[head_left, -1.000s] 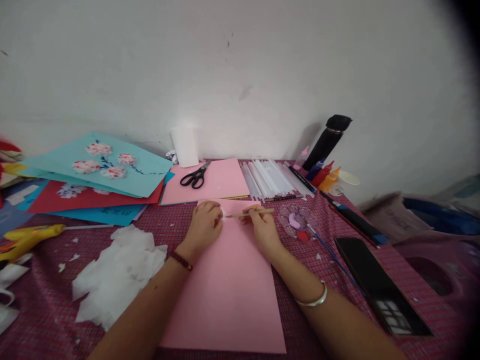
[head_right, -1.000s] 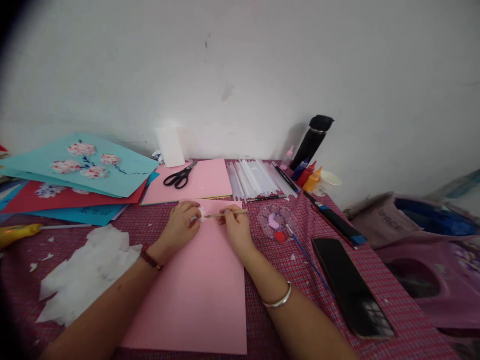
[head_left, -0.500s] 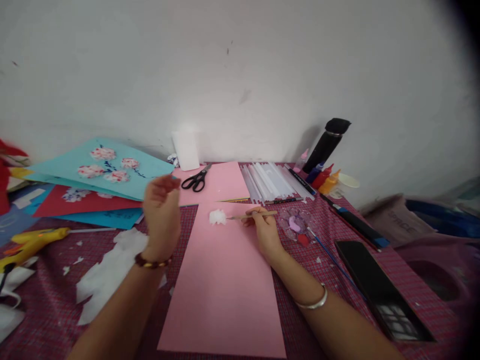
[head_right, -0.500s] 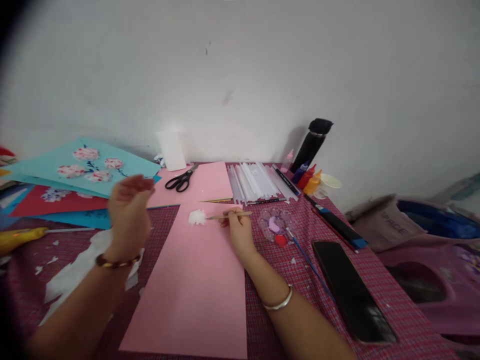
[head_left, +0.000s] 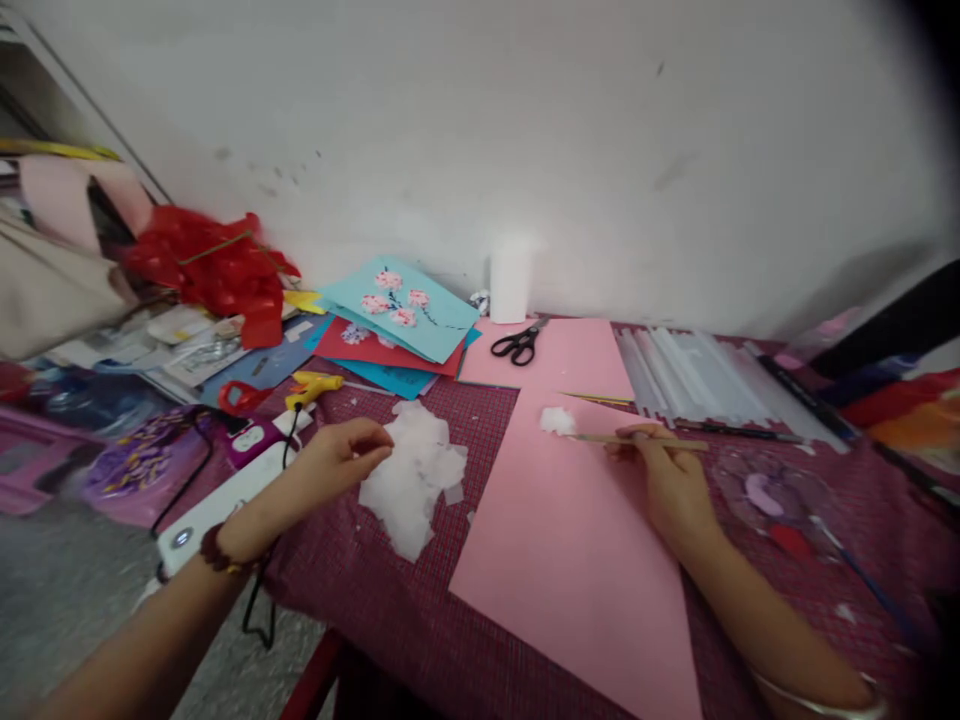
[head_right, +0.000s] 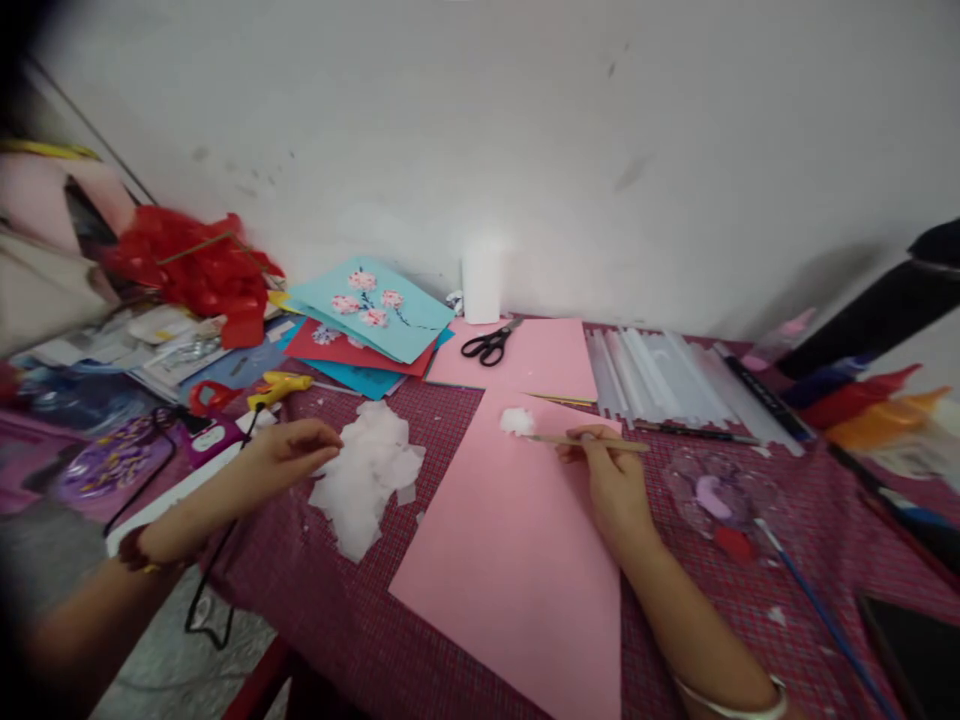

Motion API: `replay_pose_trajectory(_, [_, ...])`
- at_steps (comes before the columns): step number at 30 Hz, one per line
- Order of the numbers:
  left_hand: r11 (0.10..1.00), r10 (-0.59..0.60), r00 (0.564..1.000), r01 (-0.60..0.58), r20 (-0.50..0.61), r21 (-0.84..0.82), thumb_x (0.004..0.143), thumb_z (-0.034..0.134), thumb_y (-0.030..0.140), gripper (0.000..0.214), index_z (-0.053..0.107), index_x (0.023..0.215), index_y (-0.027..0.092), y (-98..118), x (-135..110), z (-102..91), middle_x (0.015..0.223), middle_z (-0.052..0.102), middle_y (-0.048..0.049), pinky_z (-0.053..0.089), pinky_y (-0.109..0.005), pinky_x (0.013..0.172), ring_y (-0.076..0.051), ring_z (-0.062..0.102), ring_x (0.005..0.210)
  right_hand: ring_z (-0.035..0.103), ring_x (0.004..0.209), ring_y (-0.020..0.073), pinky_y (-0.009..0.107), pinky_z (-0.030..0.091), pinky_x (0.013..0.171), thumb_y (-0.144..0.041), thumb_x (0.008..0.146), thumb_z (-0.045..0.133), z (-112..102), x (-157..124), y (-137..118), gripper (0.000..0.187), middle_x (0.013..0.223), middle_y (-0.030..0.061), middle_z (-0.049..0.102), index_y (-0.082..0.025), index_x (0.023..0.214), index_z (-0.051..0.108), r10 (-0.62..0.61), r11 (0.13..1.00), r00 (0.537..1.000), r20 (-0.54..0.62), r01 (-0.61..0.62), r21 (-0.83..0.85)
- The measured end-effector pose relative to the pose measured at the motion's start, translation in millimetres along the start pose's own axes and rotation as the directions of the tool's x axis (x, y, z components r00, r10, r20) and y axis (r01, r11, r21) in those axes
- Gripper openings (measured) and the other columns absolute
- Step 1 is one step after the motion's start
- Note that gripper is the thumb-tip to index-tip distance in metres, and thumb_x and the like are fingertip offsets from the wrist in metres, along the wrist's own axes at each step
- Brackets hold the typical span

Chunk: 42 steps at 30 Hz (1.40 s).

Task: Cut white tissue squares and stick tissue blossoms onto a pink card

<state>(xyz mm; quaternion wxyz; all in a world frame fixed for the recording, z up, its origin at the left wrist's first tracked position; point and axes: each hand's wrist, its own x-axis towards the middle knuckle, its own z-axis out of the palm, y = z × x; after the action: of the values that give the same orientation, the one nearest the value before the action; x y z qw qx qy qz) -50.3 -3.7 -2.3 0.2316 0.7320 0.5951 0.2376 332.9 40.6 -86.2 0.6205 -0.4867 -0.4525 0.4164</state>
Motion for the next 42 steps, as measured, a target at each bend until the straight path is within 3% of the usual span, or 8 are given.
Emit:
replay_pose_trajectory(6, [0.994, 0.058, 0.998, -0.056, -0.016, 0.097, 0.076, 0.051, 0.021, 0.01, 0.061, 0.073, 0.02, -16, -14, 19.1, 0.073, 0.063, -0.0012, 0.045, -0.025, 0.064, -0.015, 0.058, 0.069, 0.059, 0.062, 0.0212, 0.039, 0.048, 0.065, -0.033, 0.078, 0.057, -5, 0, 7, 0.013, 0.067, 0.0055, 0.064, -0.023, 0.077, 0.066, -0.024, 0.998, 1.0, -0.001, 0.024, -0.057])
replay_pose_trajectory(10, [0.964, 0.2, 0.973, -0.174, -0.118, 0.201, 0.077, 0.052, 0.019, 0.01, 0.062, 0.077, 0.021, -6, 14, 28.3, 0.084, 0.064, -0.0041, 0.045, -0.031, 0.08, -0.019, 0.058, 0.086, 0.058, 0.06, 0.0207, 0.038, 0.048, 0.063, -0.035, 0.078, 0.057, -3, -1, 4, 0.014, 0.065, 0.0044, 0.063, -0.023, 0.076, 0.064, -0.029, 0.998, 0.999, -0.013, 0.028, -0.063])
replay_pose_trajectory(14, [0.948, 0.146, 0.967, -0.076, -0.21, 0.309, 0.077, 0.056, 0.03, 0.012, 0.063, 0.083, 0.022, -5, 47, 37.9, 0.096, 0.064, -0.0069, 0.041, -0.04, 0.09, -0.024, 0.056, 0.096, 0.058, 0.06, 0.0189, 0.035, 0.047, 0.061, -0.033, 0.077, 0.056, 0, -2, -2, 0.015, 0.063, 0.0036, 0.062, -0.02, 0.076, 0.063, -0.019, 0.998, 1.0, -0.009, 0.018, -0.055])
replay_pose_trajectory(25, [0.964, 0.081, 0.997, -0.076, -0.01, 0.256, 0.066, 0.061, 0.022, 0.006, 0.066, 0.07, 0.022, -12, 78, 53.1, 0.103, 0.063, -0.0076, 0.037, -0.041, 0.098, -0.026, 0.051, 0.113, 0.058, 0.06, 0.0154, 0.03, 0.046, 0.061, -0.027, 0.08, 0.054, -1, -1, 1, 0.012, 0.064, 0.002, 0.063, -0.018, 0.077, 0.062, 0.006, 1.0, 1.0, 0.03, -0.006, -0.004])
replay_pose_trajectory(30, [0.966, 0.232, 0.961, -0.209, -0.152, 0.152, 0.068, 0.06, 0.032, 0.013, 0.063, 0.062, 0.022, 8, 74, 31.4, 0.096, 0.064, -0.0076, 0.043, -0.039, 0.091, -0.026, 0.056, 0.105, 0.057, 0.058, 0.0142, 0.028, 0.045, 0.058, -0.025, 0.08, 0.053, 4, -2, -1, 0.011, 0.061, -0.0001, 0.061, -0.018, 0.076, 0.061, -0.049, 0.997, 0.998, 0.035, 0.047, 0.061])
replay_pose_trajectory(34, [0.974, 0.221, 0.964, -0.227, -0.145, -0.023, 0.071, 0.06, 0.037, 0.017, 0.063, 0.065, 0.021, 42, 73, 22.2, 0.073, 0.064, -0.0025, 0.046, -0.025, 0.061, -0.018, 0.06, 0.071, 0.057, 0.056, 0.0143, 0.028, 0.046, 0.058, -0.025, 0.081, 0.051, 5, -1, -1, 0.013, 0.06, -0.0004, 0.061, -0.018, 0.076, 0.06, -0.055, 0.997, 0.998, 0.028, 0.054, 0.052])
replay_pose_trajectory(38, [0.955, 0.16, 0.986, -0.141, 0.055, -0.261, 0.075, 0.058, 0.036, 0.02, 0.06, 0.068, 0.018, 84, 83, 43.1, 0.059, 0.058, 0.0012, 0.04, -0.021, 0.051, -0.012, 0.052, 0.056, 0.058, 0.06, 0.015, 0.029, 0.047, 0.06, -0.027, 0.081, 0.052, 7, -1, -3, 0.013, 0.063, 0.0003, 0.062, -0.018, 0.076, 0.061, -0.063, 0.997, 0.996, 0.057, 0.061, 0.037])
replay_pose_trajectory(42, [0.887, 0.099, 0.992, -0.05, 0.083, -0.46, 0.069, 0.063, 0.03, 0.017, 0.061, 0.078, 0.016, 104, 107, 84.0, 0.061, 0.056, 0.0028, 0.037, -0.021, 0.05, -0.01, 0.049, 0.054, 0.058, 0.061, 0.0151, 0.029, 0.047, 0.061, -0.027, 0.081, 0.052, 8, -1, -4, 0.013, 0.064, 0.0007, 0.062, -0.018, 0.078, 0.061, -0.062, 0.998, 0.994, 0.091, 0.063, -0.015])
